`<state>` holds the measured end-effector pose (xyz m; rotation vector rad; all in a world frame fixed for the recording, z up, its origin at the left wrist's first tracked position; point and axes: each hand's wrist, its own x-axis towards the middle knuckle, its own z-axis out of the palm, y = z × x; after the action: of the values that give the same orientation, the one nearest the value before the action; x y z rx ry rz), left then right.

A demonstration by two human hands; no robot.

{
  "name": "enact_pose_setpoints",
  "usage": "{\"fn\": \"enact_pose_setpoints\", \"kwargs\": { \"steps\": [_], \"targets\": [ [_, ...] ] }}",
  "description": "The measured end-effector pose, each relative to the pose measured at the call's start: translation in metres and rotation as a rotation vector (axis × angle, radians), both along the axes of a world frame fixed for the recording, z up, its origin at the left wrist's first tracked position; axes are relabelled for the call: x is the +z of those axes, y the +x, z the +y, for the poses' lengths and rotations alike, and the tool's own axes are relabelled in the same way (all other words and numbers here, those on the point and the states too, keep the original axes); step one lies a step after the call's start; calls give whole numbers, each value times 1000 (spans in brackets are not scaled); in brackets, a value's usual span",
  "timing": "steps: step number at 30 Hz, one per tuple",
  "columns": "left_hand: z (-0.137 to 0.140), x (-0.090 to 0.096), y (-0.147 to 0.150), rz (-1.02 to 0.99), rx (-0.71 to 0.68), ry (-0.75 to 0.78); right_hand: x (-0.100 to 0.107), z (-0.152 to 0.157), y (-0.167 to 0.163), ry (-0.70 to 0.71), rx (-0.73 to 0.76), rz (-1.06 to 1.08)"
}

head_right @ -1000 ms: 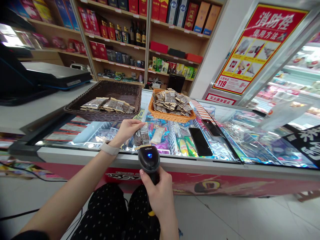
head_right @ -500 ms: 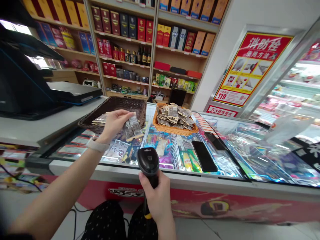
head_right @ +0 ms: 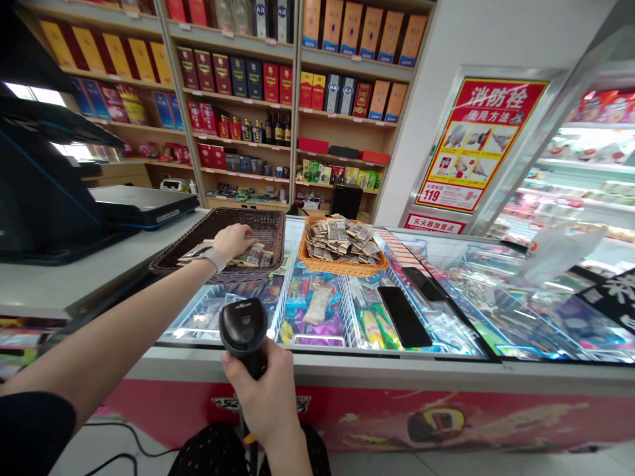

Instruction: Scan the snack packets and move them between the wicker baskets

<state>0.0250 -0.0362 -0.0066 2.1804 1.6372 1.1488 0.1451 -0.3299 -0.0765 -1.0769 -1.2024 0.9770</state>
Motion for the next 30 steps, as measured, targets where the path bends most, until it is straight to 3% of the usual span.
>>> {"fn": "enact_pose_setpoints", "kwargs": {
  "steps": [5, 8, 12, 17, 22, 26, 30],
  "targets": [
    [-13, 11, 30, -201, -162, 183, 1, 0, 16, 6, -60, -17],
    [-19, 15, 69, -128, -277, 140, -1, 0, 34, 24, -141, -2],
    [-16, 7, 130, -136, -354, -2, -6, -4, 65, 20, -270, 21],
    [4, -15, 186, -278, -282, -211, -19, -9, 107, 9, -425, 13],
    [35, -29, 211, -399, -92, -326, -36, -14, 137, -21, -453, 14],
    [44, -28, 224, -550, -77, -358, -42, -19, 146, -72, -430, 31],
    [29, -16, 228, -655, -162, -407, -41, -23, 148, -59, -444, -1]
  ]
}}
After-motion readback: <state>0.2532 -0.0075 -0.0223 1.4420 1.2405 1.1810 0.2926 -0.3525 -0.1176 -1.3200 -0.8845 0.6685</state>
